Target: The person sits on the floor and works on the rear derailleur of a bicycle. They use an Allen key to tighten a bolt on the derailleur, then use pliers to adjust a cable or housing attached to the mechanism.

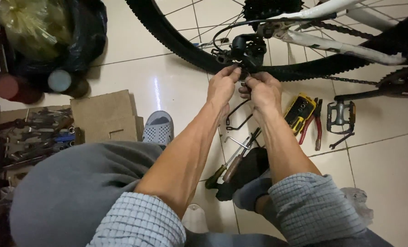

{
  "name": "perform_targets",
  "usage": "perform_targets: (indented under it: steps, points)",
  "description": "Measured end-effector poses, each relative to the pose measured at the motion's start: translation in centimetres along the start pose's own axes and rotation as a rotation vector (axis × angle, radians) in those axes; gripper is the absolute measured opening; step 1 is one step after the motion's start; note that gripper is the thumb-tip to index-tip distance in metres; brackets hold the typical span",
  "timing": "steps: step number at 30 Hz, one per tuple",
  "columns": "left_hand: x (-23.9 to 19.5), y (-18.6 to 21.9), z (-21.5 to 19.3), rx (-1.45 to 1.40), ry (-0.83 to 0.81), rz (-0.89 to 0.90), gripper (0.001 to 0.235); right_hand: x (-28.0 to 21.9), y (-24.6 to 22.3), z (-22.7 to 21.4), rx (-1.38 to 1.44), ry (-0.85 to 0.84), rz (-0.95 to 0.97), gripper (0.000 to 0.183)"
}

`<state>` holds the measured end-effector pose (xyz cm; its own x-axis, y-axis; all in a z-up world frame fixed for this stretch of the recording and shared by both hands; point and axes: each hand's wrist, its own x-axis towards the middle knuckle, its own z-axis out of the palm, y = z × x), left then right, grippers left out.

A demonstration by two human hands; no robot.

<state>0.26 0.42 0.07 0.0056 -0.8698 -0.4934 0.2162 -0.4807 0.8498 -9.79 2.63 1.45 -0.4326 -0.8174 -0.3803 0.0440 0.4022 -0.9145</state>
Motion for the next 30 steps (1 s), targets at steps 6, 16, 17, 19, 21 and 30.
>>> perform_targets:
  steps: [6,16,17,19,21,30]
  points:
    - [0.6,-0.9,0.3,-0.023,0.021,0.033,0.046,1.6,0.6,0.0,0.112,0.071,0.066,0.032]
    - [0.9,-1.1,0.6,-0.054,0.047,0.038,0.041,0.4,0.1,-0.5,0.144,0.013,0.097,0.033]
    - [0.9,-1.1,0.5,-0.032,0.038,0.027,0.041,0.3,0.0,-0.6,0.142,0.015,0.099,0.036]
    - [0.9,-0.9,0.2,-0.010,0.034,0.015,0.041,1.4,0.8,-0.6,0.139,0.012,0.102,0.039]
    - [0.9,-0.7,0.1,0.018,0.002,-0.006,0.043,3.8,2.7,-0.7,0.156,0.039,0.097,0.040]
    - [0.4,0.0,-0.2,-0.076,-0.066,0.036,0.045,1.6,0.7,-0.8,0.253,-0.017,0.178,0.040]
